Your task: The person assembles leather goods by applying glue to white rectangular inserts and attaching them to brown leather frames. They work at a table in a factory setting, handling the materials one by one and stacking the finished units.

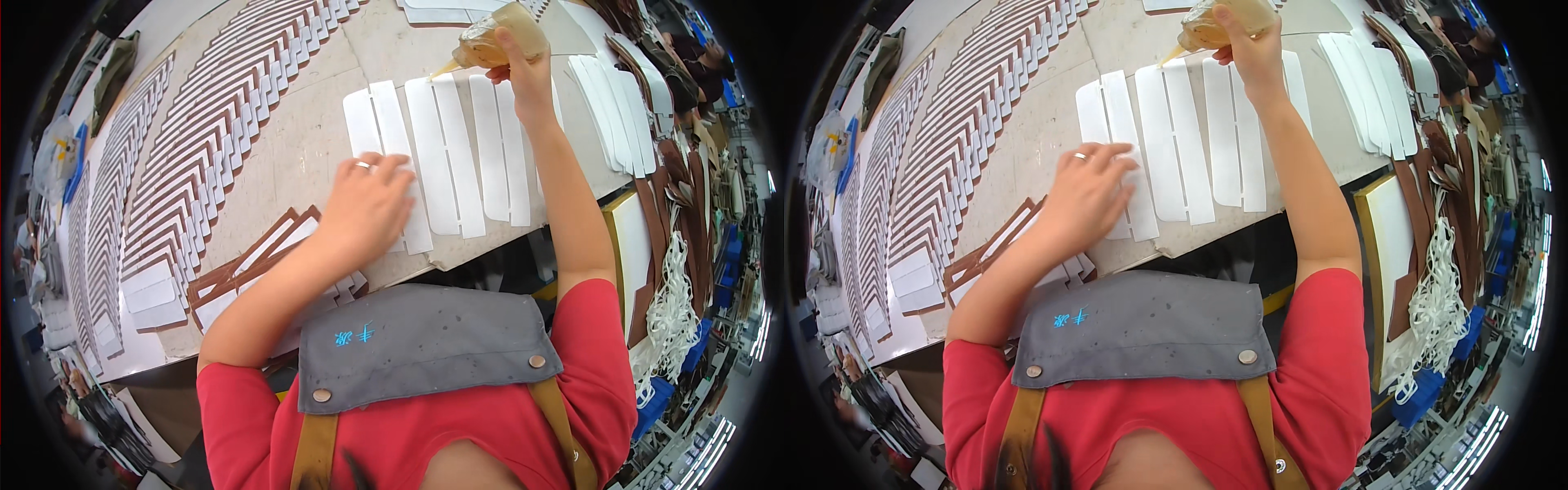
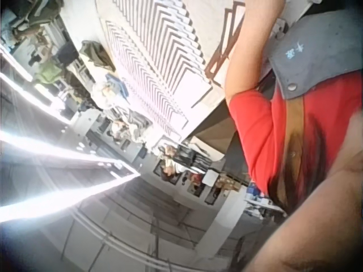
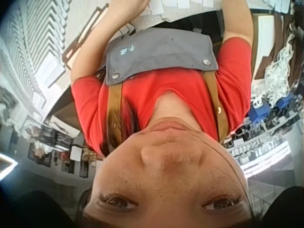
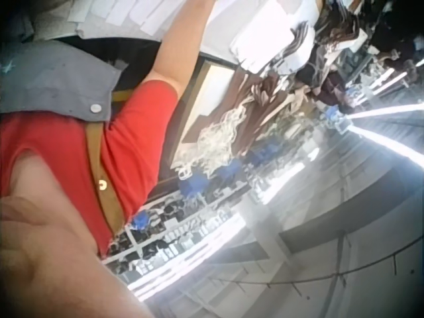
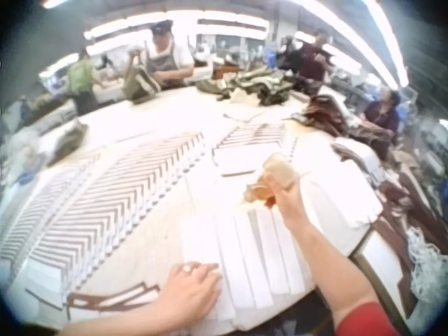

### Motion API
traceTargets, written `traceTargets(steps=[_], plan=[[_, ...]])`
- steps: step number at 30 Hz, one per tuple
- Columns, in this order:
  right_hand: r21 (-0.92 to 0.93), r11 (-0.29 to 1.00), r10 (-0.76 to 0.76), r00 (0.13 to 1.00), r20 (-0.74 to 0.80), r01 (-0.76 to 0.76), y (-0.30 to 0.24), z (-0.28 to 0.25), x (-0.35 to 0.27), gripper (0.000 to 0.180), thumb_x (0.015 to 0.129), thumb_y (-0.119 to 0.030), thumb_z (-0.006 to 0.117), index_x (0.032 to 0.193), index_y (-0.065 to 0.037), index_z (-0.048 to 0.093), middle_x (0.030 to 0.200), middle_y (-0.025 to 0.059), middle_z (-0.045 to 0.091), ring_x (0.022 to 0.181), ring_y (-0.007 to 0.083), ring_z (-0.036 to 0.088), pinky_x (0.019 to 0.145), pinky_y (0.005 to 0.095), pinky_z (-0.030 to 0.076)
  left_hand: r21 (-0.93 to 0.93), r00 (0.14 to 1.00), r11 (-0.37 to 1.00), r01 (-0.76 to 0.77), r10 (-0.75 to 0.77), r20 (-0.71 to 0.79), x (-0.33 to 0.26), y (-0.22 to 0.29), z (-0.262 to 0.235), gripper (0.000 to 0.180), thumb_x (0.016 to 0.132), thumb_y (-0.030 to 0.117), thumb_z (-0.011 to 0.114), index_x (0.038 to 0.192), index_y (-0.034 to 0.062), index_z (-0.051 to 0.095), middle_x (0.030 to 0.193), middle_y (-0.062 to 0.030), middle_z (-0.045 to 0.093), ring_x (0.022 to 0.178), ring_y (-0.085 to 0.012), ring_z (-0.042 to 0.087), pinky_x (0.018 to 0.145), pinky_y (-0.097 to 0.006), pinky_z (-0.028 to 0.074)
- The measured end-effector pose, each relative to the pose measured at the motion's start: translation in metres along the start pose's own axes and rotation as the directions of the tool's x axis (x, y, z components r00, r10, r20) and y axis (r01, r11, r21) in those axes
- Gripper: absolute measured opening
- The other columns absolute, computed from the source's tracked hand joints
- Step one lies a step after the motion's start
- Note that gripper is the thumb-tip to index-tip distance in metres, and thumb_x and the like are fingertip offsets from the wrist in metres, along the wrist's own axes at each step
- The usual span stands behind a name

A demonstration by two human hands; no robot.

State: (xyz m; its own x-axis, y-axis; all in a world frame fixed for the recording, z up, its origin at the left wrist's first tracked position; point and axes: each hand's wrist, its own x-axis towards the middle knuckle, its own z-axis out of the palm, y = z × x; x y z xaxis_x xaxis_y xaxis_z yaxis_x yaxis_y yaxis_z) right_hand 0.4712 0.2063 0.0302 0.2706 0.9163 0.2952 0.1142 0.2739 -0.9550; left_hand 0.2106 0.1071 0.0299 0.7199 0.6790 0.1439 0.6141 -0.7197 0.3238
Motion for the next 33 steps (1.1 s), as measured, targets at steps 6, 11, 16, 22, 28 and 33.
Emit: traceTargets(steps=[6,11,16,22,28,33], plan=[[0.002,1.000,-0.030,0.998,0.047,0.030,0.004,0.001,0.005,0.039,0.081,-0.039,0.067,0.089,-0.002,0.057,0.068,0.0042,0.059,0.046,0.0101,0.054,0.042,0.0205,0.043,0.014,0.994,0.997,-0.077,0.075,0.085,0.007,0.017,0.008,0.024,0.082,0.015,0.055,0.105,0.0051,0.056,0.119,-0.0063,0.052,0.111,-0.0264,0.045,0.097,-0.043,0.027],[0.000,1.000,0.021,0.999,0.031,-0.021,0.007,-0.008,-0.009,0.041,0.080,-0.038,0.067,0.095,-0.003,0.054,0.070,0.0044,0.058,0.044,0.0097,0.051,0.039,0.0204,0.039,0.029,0.996,0.997,-0.067,0.065,0.066,0.007,0.018,0.009,0.024,0.082,0.014,0.055,0.104,0.0050,0.057,0.118,-0.0058,0.053,0.112,-0.0255,0.045,0.098,-0.045,0.026],[0.000,0.993,0.121,0.992,0.023,-0.121,-0.009,-0.012,-0.041,0.048,0.078,-0.038,0.069,0.101,-0.001,0.049,0.072,0.0051,0.056,0.044,0.0087,0.048,0.038,0.0197,0.037,0.063,0.996,0.996,-0.062,0.058,0.069,0.007,0.019,0.010,0.024,0.081,0.014,0.056,0.103,0.0055,0.057,0.116,-0.0049,0.054,0.111,-0.0248,0.045,0.098,-0.045,0.025],[-0.003,0.976,0.218,0.974,0.062,-0.218,-0.021,-0.024,-0.083,0.053,0.077,-0.039,0.071,0.104,0.000,0.046,0.073,0.0055,0.055,0.044,0.0064,0.046,0.037,0.0176,0.038,0.070,0.997,0.995,-0.069,0.067,0.022,0.007,0.019,0.015,0.024,0.080,0.014,0.058,0.102,0.0062,0.058,0.115,-0.0039,0.055,0.111,-0.0242,0.046,0.098,-0.044,0.025],[0.003,0.952,0.304,0.947,0.107,-0.306,-0.029,-0.034,-0.122,0.053,0.077,-0.038,0.070,0.107,0.000,0.048,0.076,0.0048,0.056,0.046,0.0063,0.048,0.036,0.0181,0.037,0.056,0.997,0.995,-0.078,0.077,0.018,0.007,0.019,0.015,0.022,0.080,0.013,0.058,0.101,0.0068,0.058,0.114,-0.0034,0.055,0.110,-0.0237,0.047,0.098,-0.043,0.024],[0.274,0.942,0.213,0.976,-0.049,-0.192,-0.032,-0.032,-0.093,0.047,0.079,-0.040,0.068,0.102,-0.002,0.052,0.076,0.0041,0.057,0.050,0.0093,0.051,0.037,0.0191,0.037,0.060,0.997,0.995,-0.080,0.079,0.016,0.010,0.017,0.013,0.020,0.081,0.012,0.057,0.100,0.0078,0.060,0.112,-0.0017,0.057,0.109,-0.0231,0.048,0.098,-0.044,0.024]])
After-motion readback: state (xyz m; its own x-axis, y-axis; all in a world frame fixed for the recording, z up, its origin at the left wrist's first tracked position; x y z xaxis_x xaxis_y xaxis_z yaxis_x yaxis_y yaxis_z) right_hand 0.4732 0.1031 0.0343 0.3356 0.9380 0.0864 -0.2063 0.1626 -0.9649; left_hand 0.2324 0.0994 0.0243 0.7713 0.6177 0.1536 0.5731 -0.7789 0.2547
